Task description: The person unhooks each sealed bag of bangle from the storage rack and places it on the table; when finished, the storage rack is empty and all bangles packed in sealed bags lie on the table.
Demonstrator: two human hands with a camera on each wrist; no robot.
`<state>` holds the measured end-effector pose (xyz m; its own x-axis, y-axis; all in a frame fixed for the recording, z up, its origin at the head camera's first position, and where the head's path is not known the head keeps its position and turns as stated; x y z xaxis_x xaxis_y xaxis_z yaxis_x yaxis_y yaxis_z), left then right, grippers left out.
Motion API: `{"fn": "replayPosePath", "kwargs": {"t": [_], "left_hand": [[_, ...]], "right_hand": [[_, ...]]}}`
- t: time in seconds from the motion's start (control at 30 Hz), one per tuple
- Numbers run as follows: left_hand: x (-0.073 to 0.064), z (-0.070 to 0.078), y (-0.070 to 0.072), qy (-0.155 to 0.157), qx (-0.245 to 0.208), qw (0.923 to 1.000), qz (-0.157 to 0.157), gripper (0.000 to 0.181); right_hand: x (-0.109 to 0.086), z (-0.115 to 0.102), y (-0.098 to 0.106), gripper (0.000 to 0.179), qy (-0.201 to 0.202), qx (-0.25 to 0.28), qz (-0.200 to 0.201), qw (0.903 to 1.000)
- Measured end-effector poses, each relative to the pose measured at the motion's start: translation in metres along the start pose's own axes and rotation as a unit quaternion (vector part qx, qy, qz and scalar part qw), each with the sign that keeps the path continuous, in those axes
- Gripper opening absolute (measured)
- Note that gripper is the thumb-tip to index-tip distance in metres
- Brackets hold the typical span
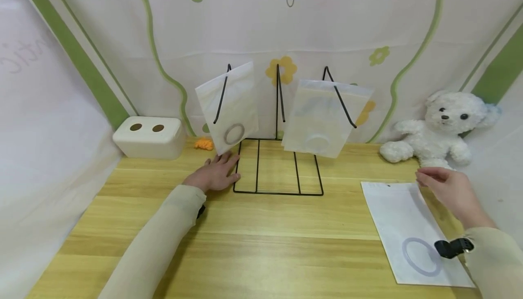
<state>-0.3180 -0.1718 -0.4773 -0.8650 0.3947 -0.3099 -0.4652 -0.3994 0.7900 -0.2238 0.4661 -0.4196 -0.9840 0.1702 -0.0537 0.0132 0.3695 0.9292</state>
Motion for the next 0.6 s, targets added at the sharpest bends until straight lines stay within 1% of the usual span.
{"fn": "replayPosePath", "kwargs": {"t": [0.03, 0.1, 0.23, 0.33, 0.4, 0.47, 0.6], "left_hand": [[0.004, -0.006, -0.002, -0.001, -0.003, 1.0, 0.002, 0.079], [0.001, -0.003, -0.001, -0.002, -0.008, 1.0, 0.001, 0.079], [-0.01, 0.01, 0.004, 0.005, -0.013, 0.9999, -0.003, 0.077], [-0.021, 0.025, 0.009, 0.005, -0.01, 0.9999, -0.008, 0.075], [-0.026, 0.031, 0.012, 0.002, -0.006, 0.9999, -0.01, 0.073], [-0.03, 0.036, 0.014, -0.001, 0.0, 0.9999, -0.011, 0.073], [-0.033, 0.039, 0.015, -0.002, 0.001, 0.9999, -0.011, 0.073]], "right_hand": [[0.0, -0.006, 0.003, 0.058, 0.007, 0.002, 0.007, 1.0], [0.0, -0.017, 0.008, 0.059, 0.018, 0.012, 0.015, 0.9996], [-0.001, -0.041, 0.018, 0.058, 0.034, 0.03, 0.04, 0.9982], [-0.002, -0.061, 0.027, 0.054, 0.051, 0.051, 0.064, 0.9953], [-0.002, -0.074, 0.032, 0.05, 0.064, 0.065, 0.077, 0.9928], [-0.003, -0.087, 0.038, 0.047, 0.077, 0.078, 0.09, 0.9898], [-0.005, -0.11, 0.048, 0.043, 0.098, 0.097, 0.115, 0.9837]]}}
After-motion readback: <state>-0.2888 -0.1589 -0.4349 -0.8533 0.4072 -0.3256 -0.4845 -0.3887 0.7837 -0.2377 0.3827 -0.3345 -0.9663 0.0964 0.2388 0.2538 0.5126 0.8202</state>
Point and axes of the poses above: each hand's wrist, its own x-axis towards the middle knuckle, its own y-axis out of the back of the hand, z = x × y, the point moved 4 cm from there along x, towards the middle knuckle, and after that the axes turned 15 degrees about -x, right-handed, at the moved point
